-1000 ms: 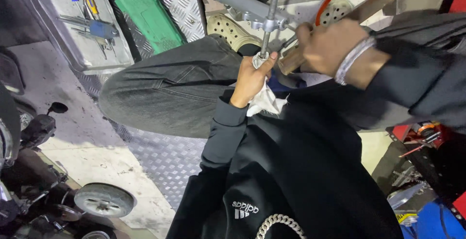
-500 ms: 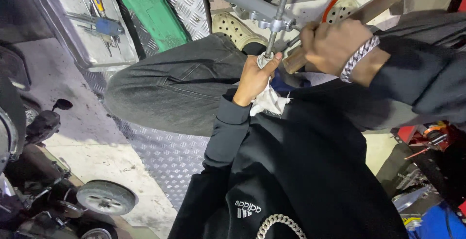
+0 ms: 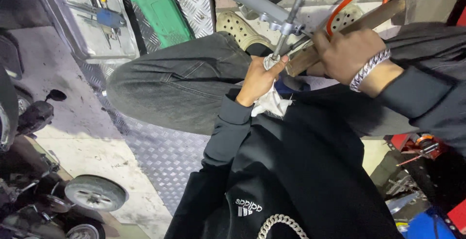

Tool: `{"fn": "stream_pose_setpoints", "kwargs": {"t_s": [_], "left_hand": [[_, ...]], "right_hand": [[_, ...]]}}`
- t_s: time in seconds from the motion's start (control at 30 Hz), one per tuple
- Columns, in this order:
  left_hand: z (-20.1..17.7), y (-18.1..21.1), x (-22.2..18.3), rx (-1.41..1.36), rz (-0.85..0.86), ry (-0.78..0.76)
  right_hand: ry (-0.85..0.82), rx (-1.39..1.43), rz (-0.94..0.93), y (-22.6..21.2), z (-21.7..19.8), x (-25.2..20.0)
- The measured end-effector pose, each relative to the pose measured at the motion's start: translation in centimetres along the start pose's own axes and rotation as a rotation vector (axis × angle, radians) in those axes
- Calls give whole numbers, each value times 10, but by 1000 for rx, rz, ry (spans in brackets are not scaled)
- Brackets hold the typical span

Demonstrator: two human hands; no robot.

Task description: Disassembling and cleaning a motorcycle front fork using an impact wrench, screwdriver, and cloth

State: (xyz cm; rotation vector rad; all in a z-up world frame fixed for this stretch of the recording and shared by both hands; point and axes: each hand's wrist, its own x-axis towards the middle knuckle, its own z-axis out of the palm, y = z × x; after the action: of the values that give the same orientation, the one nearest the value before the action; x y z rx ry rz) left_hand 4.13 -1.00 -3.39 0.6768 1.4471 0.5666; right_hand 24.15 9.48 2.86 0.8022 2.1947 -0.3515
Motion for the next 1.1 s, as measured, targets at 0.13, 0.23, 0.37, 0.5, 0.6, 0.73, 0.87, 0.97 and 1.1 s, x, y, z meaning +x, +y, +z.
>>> {"fn": "stream_pose_setpoints", "kwargs": {"t_s": [0.13,0.23,0.37,0.5,0.6,0.73,0.87,0.97,1.1], "left_hand": [[3,-13,5,69,24,-14],[5,-6,4,204,32,2],[5,-10,9,446,-54,3],[5,-17,15,535,-84,-7],[3,-12,14,548,-91,-15],[0,-9,13,562,-60,-16],[-3,-2,9,643,-70,-49],[-5,-5,9,534,-121,-59],[-13,2,11,384,-94,-115]], "right_hand": [[50,374,24,7,25,2],[142,787,99,1,78,16],[116,920,211,-6,138,33],[77,915,269,-11,137,47],[44,1089,271,-11,111,58],[-8,1185,271,-9,117,85],[35,1131,249,-7,146,99],[39,1157,226,-11,132,90],[88,1100,239,-6,121,88]]}}
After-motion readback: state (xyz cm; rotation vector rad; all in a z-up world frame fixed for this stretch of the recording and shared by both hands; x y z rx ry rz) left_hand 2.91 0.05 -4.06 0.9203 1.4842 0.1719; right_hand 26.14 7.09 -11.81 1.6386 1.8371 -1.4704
